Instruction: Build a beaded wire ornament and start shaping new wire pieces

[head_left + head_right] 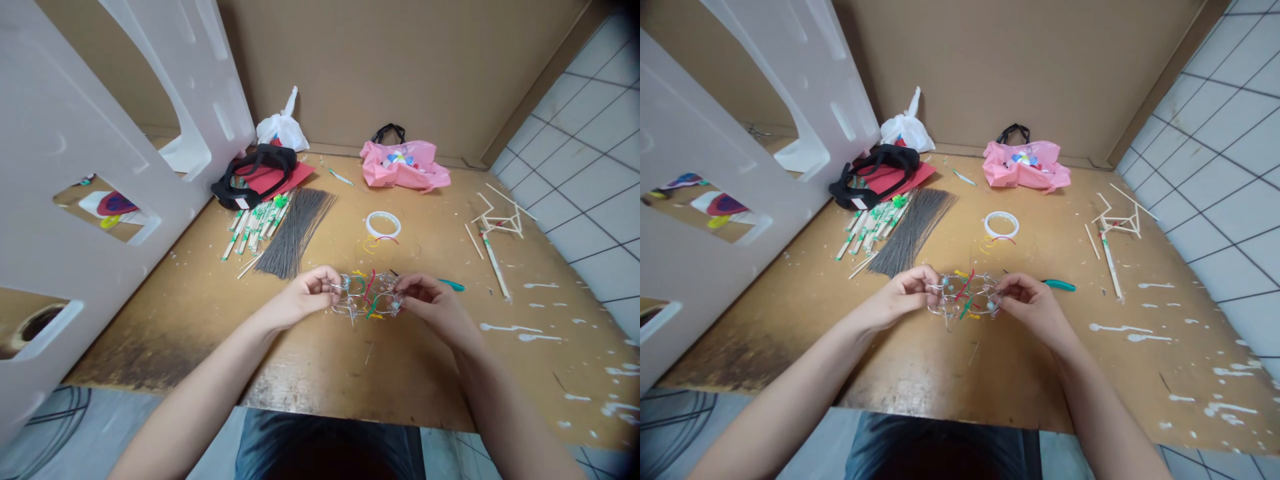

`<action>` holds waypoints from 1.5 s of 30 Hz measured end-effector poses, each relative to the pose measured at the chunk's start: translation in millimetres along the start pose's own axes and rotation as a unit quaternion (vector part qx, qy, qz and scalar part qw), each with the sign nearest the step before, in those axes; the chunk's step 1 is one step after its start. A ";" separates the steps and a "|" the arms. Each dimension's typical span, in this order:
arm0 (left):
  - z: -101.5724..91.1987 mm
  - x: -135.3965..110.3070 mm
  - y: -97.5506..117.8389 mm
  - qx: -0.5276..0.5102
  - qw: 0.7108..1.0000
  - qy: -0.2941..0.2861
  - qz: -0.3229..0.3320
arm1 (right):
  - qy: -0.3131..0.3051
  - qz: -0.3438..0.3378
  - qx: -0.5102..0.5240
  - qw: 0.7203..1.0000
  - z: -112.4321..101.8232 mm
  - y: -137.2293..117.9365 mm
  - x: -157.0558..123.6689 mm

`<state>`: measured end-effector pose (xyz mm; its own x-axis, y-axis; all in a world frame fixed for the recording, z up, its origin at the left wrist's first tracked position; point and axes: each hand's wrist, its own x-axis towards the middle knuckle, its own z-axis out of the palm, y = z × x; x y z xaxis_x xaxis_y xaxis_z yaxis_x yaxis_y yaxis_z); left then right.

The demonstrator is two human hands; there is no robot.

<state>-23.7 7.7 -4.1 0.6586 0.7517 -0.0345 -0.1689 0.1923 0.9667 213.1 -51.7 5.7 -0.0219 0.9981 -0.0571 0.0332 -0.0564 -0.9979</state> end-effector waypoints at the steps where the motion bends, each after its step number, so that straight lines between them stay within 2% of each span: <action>1: 2.9 0.6 -2.2 0.005 1.000 -0.007 -0.003 | -0.001 0.002 -0.001 1.000 3.7 1.8 -0.3; 6: 23.1 5.0 -15.9 0.006 0.999 -0.041 0.017 | -0.025 -0.014 -0.010 1.000 32.2 15.0 -3.7; 9: 26.7 5.8 -19.3 0.000 0.999 -0.039 0.029 | -0.044 -0.022 -0.013 0.999 37.9 19.6 -4.8; 12: 19.6 5.2 -16.6 -0.001 0.999 -0.031 0.020 | -0.026 -0.026 0.001 0.999 29.8 17.3 -3.6; 16: 5.3 3.9 -7.0 -0.009 0.999 0.035 0.027 | 0.048 -0.032 0.021 0.998 13.5 6.7 -0.9; 23: 4.1 2.6 -0.2 -0.044 0.997 0.060 0.002 | 0.043 -0.009 0.019 0.999 5.2 3.4 -1.0; 27: 6.3 4.8 -4.7 -0.141 0.985 0.087 -0.041 | 0.036 -0.015 0.021 0.999 6.0 7.9 -0.3; 32: 7.8 7.1 -2.2 -0.295 0.951 0.079 -0.049 | 0.080 -0.102 0.014 0.991 -2.2 15.4 3.3; 33: 8.6 6.9 -0.5 -0.324 0.942 0.075 -0.045 | 0.070 -0.114 0.010 0.991 -3.3 17.3 3.7; 35: 11.4 6.1 1.2 -0.374 0.924 0.064 -0.046 | 0.006 -0.118 0.001 0.993 -1.2 20.4 3.4; 37: 16.4 5.0 -0.6 -0.409 0.910 0.045 -0.060 | -0.081 -0.099 -0.022 0.992 7.5 21.7 1.6; 39: 23.1 3.9 -5.6 -0.422 0.903 0.019 -0.080 | -0.128 -0.087 -0.041 0.987 20.6 20.0 -1.0; 42: 32.9 1.9 -14.1 -0.423 0.900 -0.020 -0.101 | -0.140 -0.096 0.009 0.985 37.5 12.8 -2.7; 45: 38.0 -0.1 -18.8 -0.402 0.906 -0.030 -0.126 | -0.144 -0.103 0.066 0.982 43.0 4.7 0.3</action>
<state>7.3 -19.9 -12.6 0.7849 0.5890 -0.1925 -0.4715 0.7692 0.4313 170.3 -52.7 -0.4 -0.2969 0.9417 0.1584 -0.1315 0.1240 -0.9835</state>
